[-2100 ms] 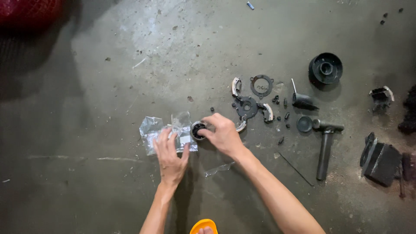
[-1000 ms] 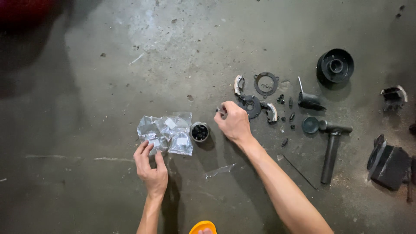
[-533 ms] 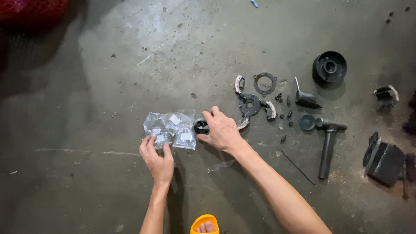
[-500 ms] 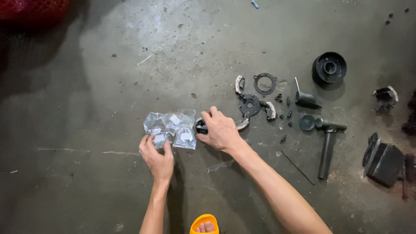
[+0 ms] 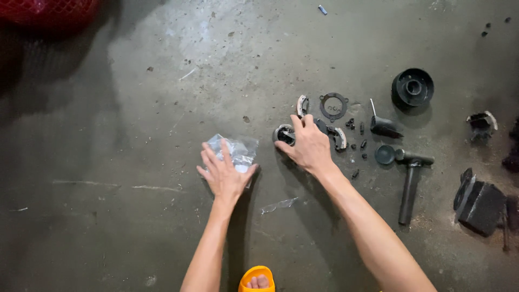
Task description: Assembling small mechanical components, likely a clutch or brake assembly, on a workshop floor.
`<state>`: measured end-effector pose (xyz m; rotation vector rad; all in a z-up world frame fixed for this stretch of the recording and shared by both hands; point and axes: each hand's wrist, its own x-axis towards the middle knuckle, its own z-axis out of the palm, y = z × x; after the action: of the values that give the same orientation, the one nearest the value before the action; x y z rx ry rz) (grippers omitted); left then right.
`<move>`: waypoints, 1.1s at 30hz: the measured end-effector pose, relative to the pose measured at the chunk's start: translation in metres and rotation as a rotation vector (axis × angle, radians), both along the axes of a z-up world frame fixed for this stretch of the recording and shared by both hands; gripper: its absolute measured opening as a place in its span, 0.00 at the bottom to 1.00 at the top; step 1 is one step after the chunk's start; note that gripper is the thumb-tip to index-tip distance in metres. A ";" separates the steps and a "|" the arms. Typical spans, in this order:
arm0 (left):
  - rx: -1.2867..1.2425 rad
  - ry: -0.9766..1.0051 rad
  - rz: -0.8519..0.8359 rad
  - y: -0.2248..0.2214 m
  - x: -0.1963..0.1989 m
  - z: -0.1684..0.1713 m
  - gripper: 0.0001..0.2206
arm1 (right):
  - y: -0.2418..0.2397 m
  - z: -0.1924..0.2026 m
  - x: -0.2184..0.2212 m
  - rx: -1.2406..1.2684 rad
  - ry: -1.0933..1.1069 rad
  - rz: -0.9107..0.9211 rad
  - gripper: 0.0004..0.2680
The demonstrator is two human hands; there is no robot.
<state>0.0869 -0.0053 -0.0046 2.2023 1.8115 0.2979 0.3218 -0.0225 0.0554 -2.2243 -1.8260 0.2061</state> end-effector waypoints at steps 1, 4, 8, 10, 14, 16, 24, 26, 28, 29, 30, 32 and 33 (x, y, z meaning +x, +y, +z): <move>0.000 0.000 -0.003 -0.002 -0.001 -0.014 0.52 | -0.012 -0.005 -0.001 0.000 0.000 -0.003 0.28; 0.372 0.091 -0.157 -0.013 -0.007 -0.053 0.38 | -0.058 -0.029 -0.011 0.413 -0.062 0.189 0.14; 0.555 0.080 -0.353 -0.005 -0.017 -0.080 0.13 | -0.120 -0.076 -0.046 -0.074 -0.057 0.503 0.17; 0.549 0.112 -0.363 0.002 -0.020 -0.078 0.09 | -0.139 -0.096 -0.063 -0.253 -0.097 0.514 0.23; 0.214 -0.353 -0.150 0.001 -0.022 -0.051 0.04 | -0.146 -0.108 -0.075 -0.167 -0.125 0.423 0.07; 0.131 -0.542 -0.069 -0.009 -0.017 -0.032 0.03 | -0.136 -0.096 -0.073 -0.192 -0.107 0.378 0.06; -0.245 -0.950 0.189 -0.054 0.022 0.036 0.08 | -0.075 -0.073 -0.065 0.008 1.027 -0.314 0.11; -0.196 -0.872 0.135 -0.061 0.042 0.055 0.13 | -0.064 -0.036 -0.076 0.059 1.008 -0.317 0.10; -0.153 -0.794 0.080 -0.065 0.054 0.064 0.19 | -0.057 -0.014 -0.085 0.106 0.987 -0.328 0.10; -0.174 -0.820 0.072 -0.064 0.056 0.062 0.21 | -0.055 -0.010 -0.089 0.151 0.928 -0.251 0.09; -0.198 -0.850 0.066 -0.065 0.061 0.061 0.24 | -0.053 -0.006 -0.090 0.193 0.863 -0.176 0.09; -0.304 -0.949 0.117 -0.061 0.057 0.058 0.28 | -0.055 0.000 -0.090 0.222 0.801 -0.141 0.08; -0.402 -1.045 0.182 -0.059 0.055 0.056 0.33 | -0.056 0.003 -0.091 0.247 0.743 -0.090 0.08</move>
<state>0.1415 -0.0645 0.0517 1.2035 1.2854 0.8385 0.2307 -0.0785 0.0584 -1.7204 -1.2621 0.6485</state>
